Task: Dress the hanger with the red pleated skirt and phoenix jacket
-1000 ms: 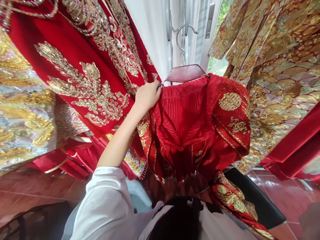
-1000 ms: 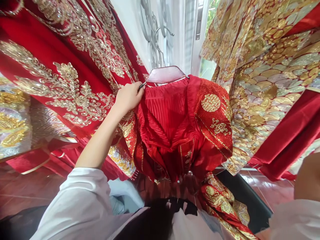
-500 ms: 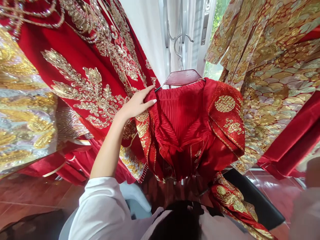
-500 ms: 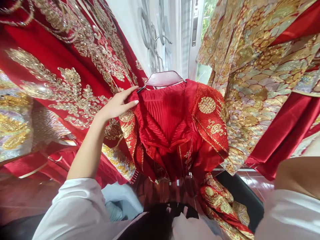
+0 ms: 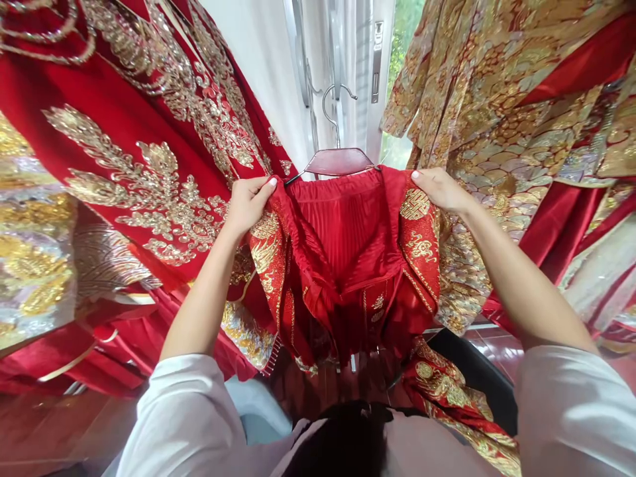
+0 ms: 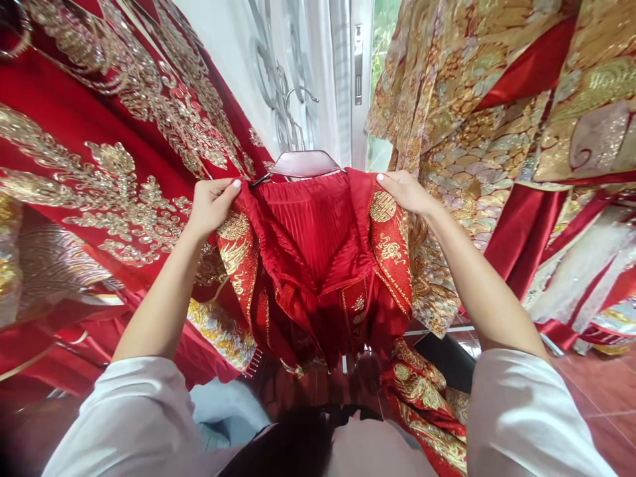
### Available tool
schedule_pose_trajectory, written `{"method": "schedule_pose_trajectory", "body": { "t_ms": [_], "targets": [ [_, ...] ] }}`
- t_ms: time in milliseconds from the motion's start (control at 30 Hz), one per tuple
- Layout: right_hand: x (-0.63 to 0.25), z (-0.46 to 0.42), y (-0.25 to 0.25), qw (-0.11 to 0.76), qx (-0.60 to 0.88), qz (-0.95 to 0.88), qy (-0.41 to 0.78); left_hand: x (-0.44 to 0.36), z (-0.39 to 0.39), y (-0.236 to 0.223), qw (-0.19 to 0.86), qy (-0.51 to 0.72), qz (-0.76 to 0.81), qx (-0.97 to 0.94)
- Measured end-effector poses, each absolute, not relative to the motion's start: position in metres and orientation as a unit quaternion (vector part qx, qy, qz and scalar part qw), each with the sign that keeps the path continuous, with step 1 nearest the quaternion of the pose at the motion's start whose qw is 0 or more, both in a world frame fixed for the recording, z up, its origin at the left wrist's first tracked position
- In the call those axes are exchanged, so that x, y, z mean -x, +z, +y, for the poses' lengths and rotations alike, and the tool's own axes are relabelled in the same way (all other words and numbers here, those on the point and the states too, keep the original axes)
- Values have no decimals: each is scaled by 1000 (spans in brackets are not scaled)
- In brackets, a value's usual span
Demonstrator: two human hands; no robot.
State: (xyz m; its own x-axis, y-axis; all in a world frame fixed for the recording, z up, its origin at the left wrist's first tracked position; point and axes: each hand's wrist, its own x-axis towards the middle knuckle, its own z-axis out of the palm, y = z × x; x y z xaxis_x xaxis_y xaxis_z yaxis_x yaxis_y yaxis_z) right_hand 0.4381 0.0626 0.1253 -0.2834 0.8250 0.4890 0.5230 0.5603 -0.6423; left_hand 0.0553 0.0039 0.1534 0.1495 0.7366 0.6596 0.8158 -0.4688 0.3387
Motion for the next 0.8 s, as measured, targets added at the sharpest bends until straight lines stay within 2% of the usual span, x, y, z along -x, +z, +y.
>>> {"method": "schedule_pose_trajectory", "body": {
  "t_ms": [100,200,467,567,633,733,800],
  "targets": [
    [-437,67,125,416,439,-736,304,-54,12,157,22,-417,-507,754],
    [-434,70,120,417,450,-702,361,-55,17,164,8,-413,-497,763],
    [-434,88,106,458,447,-702,313,-66,32,181,-15,-394,-431,812],
    [-431,91,114,439,456,-735,242,-67,32,183,-45,-398,-408,820],
    [-428,77,122,431,471,-761,119,-66,30,182,-65,-393,-408,821],
    [-423,17,124,434,457,-773,-73,-66,28,175,-94,-378,-420,820],
    [-420,-42,112,415,435,-792,-103,-66,28,169,-101,-374,-432,814]
  ]
}}
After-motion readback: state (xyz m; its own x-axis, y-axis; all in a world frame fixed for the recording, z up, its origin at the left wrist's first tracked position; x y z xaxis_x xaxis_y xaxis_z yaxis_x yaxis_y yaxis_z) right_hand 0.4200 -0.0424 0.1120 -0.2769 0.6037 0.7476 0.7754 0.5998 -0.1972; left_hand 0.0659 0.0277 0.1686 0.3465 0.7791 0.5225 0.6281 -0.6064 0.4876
